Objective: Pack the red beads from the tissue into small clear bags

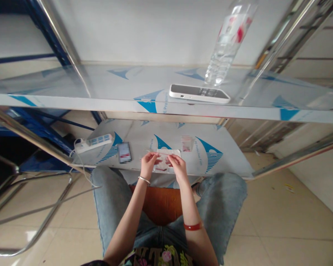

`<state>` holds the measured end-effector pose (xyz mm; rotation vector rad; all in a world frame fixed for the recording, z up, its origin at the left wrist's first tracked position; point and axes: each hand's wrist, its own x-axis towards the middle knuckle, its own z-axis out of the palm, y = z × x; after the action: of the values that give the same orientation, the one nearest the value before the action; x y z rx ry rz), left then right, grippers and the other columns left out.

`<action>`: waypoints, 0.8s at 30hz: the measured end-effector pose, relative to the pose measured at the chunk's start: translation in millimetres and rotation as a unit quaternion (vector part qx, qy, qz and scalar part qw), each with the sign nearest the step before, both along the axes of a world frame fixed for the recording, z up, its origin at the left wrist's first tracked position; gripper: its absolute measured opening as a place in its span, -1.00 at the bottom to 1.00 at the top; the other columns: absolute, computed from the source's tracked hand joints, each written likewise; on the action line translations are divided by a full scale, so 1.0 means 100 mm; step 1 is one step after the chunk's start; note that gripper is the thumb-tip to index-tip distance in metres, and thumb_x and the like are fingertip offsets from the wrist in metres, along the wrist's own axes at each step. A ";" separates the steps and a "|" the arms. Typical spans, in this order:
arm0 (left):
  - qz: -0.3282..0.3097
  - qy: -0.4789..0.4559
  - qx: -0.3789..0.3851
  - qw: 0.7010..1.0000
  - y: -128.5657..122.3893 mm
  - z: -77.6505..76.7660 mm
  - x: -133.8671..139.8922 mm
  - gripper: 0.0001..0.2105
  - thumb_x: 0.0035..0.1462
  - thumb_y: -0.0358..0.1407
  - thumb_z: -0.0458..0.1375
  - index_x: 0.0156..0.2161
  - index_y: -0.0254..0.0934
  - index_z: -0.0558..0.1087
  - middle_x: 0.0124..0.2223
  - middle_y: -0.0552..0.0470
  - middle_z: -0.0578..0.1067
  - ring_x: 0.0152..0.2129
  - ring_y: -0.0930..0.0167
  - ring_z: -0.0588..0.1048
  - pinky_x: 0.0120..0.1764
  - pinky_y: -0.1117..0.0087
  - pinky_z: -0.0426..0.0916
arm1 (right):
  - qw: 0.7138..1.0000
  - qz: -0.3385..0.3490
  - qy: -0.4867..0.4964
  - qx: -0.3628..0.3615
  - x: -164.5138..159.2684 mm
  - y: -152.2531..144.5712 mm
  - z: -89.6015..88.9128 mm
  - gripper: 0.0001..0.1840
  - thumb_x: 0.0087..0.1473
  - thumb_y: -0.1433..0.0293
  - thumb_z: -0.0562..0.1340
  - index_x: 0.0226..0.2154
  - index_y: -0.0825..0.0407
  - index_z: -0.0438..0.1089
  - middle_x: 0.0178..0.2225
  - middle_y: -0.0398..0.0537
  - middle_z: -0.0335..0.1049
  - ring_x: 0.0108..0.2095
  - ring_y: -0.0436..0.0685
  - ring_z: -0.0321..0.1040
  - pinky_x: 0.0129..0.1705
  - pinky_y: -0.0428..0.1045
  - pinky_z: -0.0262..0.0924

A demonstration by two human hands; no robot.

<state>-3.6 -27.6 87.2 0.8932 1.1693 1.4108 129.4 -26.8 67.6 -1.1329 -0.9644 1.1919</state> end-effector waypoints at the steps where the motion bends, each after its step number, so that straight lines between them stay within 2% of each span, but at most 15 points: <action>1: -0.001 -0.001 -0.002 1.000 -0.01 0.01 0.01 -0.60 -0.16 -0.04 0.27 -0.35 -0.37 0.41 -0.37 -0.02 0.52 -0.55 0.44 0.52 -0.50 0.52 0.35 | 1.000 -0.001 0.002 -0.002 0.01 -0.01 -0.01 -0.53 -0.17 0.04 0.29 -0.38 0.10 0.41 -0.43 0.00 0.47 -0.50 0.06 0.39 -0.54 -0.11 0.16; 8: -0.003 -0.005 0.004 1.000 -0.04 0.06 0.06 -0.62 -0.15 -0.05 0.26 -0.36 -0.37 0.41 -0.38 -0.01 0.52 -0.55 0.43 0.53 -0.51 0.53 0.32 | 1.000 -0.013 -0.008 0.004 0.06 -0.06 0.04 -0.56 -0.17 0.07 0.29 -0.36 0.10 0.43 -0.43 -0.04 0.46 -0.47 0.05 0.38 -0.51 -0.12 0.14; 16: 0.023 0.015 0.049 0.998 -0.08 0.00 0.09 -0.66 -0.09 -0.08 0.24 -0.37 -0.37 0.43 -0.41 -0.03 0.52 -0.49 0.43 0.53 -0.39 0.48 0.34 | 0.999 -0.025 -0.040 0.024 0.08 -0.08 0.10 -0.56 -0.17 0.06 0.28 -0.39 0.10 0.42 -0.47 -0.04 0.45 -0.45 0.08 0.36 -0.49 -0.10 0.14; 20: -0.016 0.014 0.048 0.999 -0.09 0.00 0.04 -0.68 -0.11 -0.11 0.26 -0.35 -0.36 0.45 -0.37 -0.04 0.53 -0.46 0.42 0.52 -0.36 0.47 0.35 | 0.999 -0.019 -0.038 0.034 0.08 -0.06 0.11 -0.60 -0.17 0.09 0.29 -0.39 0.09 0.43 -0.48 -0.05 0.44 -0.45 0.08 0.35 -0.47 -0.09 0.16; 24: -0.039 0.042 0.041 0.997 -0.12 -0.02 0.04 -0.69 -0.08 -0.10 0.24 -0.39 -0.37 0.46 -0.42 -0.02 0.53 -0.51 0.45 0.49 -0.41 0.48 0.32 | 0.999 0.010 -0.031 0.036 0.09 -0.07 0.10 -0.63 -0.19 0.12 0.30 -0.42 0.09 0.43 -0.45 -0.04 0.45 -0.43 0.08 0.36 -0.42 -0.07 0.21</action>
<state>0.9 -39.1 85.3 1.0544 1.1340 1.3763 138.7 -33.5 77.6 -1.1103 -1.0601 1.1333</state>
